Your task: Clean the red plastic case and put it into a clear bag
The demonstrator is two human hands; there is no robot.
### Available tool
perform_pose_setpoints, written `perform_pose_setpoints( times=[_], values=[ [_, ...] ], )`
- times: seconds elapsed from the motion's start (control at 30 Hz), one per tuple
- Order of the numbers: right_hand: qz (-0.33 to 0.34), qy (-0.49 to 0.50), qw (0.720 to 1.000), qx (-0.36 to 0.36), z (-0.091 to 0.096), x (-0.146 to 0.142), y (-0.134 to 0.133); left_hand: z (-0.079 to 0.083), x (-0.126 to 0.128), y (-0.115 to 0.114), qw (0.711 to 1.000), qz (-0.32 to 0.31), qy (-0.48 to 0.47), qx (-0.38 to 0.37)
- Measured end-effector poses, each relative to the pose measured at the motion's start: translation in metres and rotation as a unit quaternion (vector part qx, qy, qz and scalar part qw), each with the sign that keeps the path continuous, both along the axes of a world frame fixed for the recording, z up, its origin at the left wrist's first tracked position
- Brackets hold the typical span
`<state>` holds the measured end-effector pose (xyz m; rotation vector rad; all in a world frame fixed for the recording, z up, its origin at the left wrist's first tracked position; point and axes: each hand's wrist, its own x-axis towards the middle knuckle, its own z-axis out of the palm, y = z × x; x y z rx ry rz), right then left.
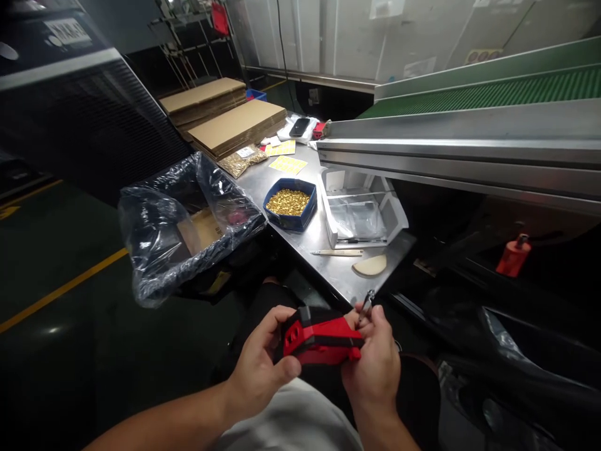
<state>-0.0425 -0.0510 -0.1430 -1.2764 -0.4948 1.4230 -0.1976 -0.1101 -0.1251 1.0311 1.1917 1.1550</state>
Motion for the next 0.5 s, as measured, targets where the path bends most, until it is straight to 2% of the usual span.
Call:
perform_pose_setpoints(
  times=[0.1, 0.3, 0.5],
  values=[
    [-0.039, 0.047, 0.998, -0.034, 0.013, 0.003, 0.005, 0.005, 0.001, -0.002, 1.0, -0.006, 0.01, -0.004],
    [-0.014, -0.078, 0.995, 0.066, 0.018, 0.01, 0.001, 0.006, 0.004, -0.001, 0.999, -0.02, -0.042, -0.021],
    [0.009, -0.124, 0.985, 0.123, 0.023, 0.01, -0.001, 0.009, 0.008, 0.002, 0.997, -0.023, -0.059, -0.052]
  ],
)
